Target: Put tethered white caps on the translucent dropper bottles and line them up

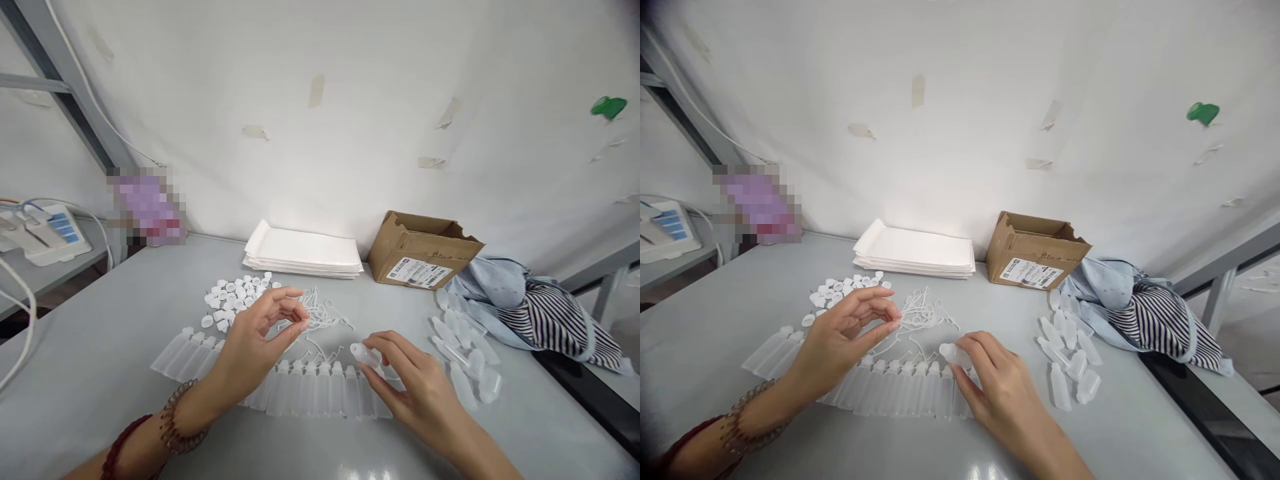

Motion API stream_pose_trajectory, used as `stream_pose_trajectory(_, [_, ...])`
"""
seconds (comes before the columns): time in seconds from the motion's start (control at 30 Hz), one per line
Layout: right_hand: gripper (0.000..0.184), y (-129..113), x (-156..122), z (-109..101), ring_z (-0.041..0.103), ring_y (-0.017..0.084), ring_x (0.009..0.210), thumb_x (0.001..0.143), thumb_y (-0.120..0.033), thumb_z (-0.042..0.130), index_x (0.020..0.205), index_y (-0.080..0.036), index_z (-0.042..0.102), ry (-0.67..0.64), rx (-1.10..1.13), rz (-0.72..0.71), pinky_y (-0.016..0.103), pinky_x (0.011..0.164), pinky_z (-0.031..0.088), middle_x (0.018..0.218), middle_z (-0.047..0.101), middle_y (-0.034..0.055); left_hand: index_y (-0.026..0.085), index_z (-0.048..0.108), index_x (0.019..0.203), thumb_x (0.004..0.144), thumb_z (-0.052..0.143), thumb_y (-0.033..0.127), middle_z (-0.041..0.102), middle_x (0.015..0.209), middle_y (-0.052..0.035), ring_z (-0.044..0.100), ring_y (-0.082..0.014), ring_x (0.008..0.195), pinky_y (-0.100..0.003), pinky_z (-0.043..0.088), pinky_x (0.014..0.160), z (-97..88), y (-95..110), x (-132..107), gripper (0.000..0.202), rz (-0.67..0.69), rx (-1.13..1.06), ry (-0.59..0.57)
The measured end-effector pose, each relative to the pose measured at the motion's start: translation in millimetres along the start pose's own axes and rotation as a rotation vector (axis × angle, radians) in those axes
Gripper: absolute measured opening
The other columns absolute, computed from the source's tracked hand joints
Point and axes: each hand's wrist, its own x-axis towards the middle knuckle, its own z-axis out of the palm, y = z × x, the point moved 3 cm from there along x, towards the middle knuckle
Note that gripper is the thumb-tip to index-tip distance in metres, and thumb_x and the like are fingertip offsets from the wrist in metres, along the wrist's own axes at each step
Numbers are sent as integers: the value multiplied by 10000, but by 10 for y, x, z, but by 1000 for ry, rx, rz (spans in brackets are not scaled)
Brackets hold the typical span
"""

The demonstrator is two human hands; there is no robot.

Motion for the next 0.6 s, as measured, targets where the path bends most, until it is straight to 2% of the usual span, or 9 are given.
stream_pose_trajectory(0.1, [296,-43,16,-35,618,155,697,908,-187,533,1197,-215,482,34,115,34,271,596,534,912,648,67,226,585,1040,802,647,258,692,840,-10,667,-181,846,-324,572,807,-9,28,-9,248,6,-27,25])
stream_pose_trajectory(0.17, [302,-80,37,-59,596,138,661,895,-192,562,1189,-229,504,56,246,59,247,551,520,893,644,48,226,602,1002,792,665,268,692,830,-12,670,-183,829,-320,579,785,1,44,-31,223,-7,-54,28])
stream_pose_trajectory(0.27, [176,-118,61,-82,589,133,649,866,-213,614,1040,-227,590,81,393,114,237,521,505,861,638,34,237,625,940,773,701,283,693,822,-5,671,-176,818,-299,581,770,31,55,-79,189,-70,-120,38])
stream_pose_trajectory(0.37, [93,-112,61,-62,587,125,645,852,-229,627,943,-217,616,50,493,221,237,554,521,825,645,20,239,636,903,756,732,292,687,817,4,672,-167,811,-277,584,754,55,47,-121,183,-151,-205,50])
stream_pose_trajectory(0.47, [102,-84,45,-21,580,116,632,842,-240,633,936,-210,608,25,554,302,234,576,530,800,647,9,235,637,900,743,753,302,683,825,2,676,-170,805,-268,590,724,58,39,-145,206,-183,-296,46])
stream_pose_trajectory(0.6, [145,-78,37,21,577,121,634,831,-242,645,958,-204,588,12,530,273,240,567,517,785,631,8,236,634,914,736,766,295,681,842,2,681,-176,820,-266,588,727,32,40,-167,229,-224,-427,65])
